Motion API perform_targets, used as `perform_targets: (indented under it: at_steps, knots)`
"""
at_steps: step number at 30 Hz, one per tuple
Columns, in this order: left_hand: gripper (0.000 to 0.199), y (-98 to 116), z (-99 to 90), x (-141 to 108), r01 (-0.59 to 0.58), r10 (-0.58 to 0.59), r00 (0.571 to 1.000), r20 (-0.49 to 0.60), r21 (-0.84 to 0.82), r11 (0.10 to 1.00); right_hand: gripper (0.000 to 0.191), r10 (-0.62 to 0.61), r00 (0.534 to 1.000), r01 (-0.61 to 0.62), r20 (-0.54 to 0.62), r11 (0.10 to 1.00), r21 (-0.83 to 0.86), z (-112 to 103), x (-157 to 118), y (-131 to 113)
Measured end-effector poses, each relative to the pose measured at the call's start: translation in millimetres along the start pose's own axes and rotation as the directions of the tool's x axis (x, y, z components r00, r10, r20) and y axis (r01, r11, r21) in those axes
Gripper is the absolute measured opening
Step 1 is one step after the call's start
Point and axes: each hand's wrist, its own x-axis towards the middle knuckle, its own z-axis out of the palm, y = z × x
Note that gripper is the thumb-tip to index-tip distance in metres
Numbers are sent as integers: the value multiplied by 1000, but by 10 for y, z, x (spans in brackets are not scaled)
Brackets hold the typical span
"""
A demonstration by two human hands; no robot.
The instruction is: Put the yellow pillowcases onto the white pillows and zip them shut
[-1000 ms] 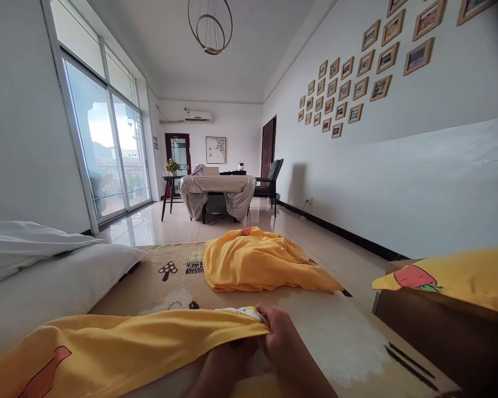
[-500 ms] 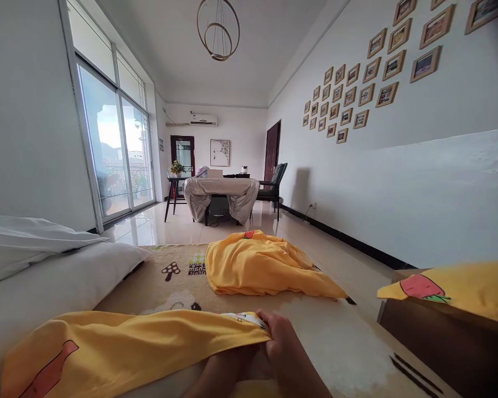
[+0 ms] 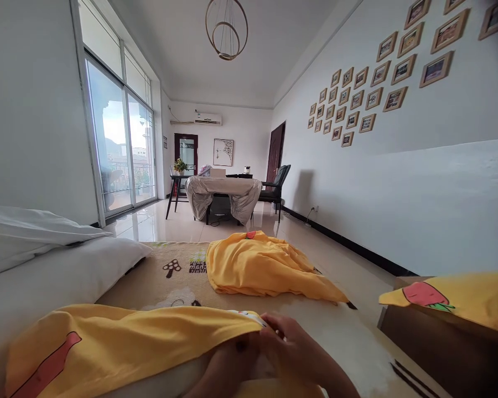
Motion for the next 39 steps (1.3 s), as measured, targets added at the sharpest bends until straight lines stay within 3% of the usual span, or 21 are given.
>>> perform_targets:
  at_steps: [2,4,8,12,15,20,26,31,34,39]
  knots:
    - [32,14,-10,-33,38,-38,999,-18,10,999,51,-3,998,-2,56,995,98,-87,57,176]
    - [31,27,-1,-44,76,-75,997,-35,33,997,58,36,999,-40,29,987,154,-128,147,384]
    - [32,53,20,-45,114,-108,992,-70,79,990,45,213,976,-208,-42,973,99,-81,278,612]
    - [35,80,16,-44,91,-88,995,-48,63,994,22,151,976,-174,157,974,143,-5,228,468]
    - [35,67,16,-32,44,-43,999,-27,41,998,20,79,969,-136,233,961,241,22,171,299]
    - [33,69,24,-26,63,-63,998,-3,-45,997,31,98,966,-162,238,950,268,39,162,192]
    - [39,227,-24,-73,35,-34,999,34,-27,999,31,130,967,-158,217,980,119,37,152,187]
    - [36,185,-34,-71,31,-32,999,32,53,998,24,8,972,-80,236,952,294,75,163,159]
    - [29,206,-40,-61,-5,2,1000,26,107,994,20,-1,982,-63,189,941,333,65,194,225]
    - [25,357,-60,-138,-13,5,996,91,83,996,27,173,983,-156,-66,965,209,-67,236,487]
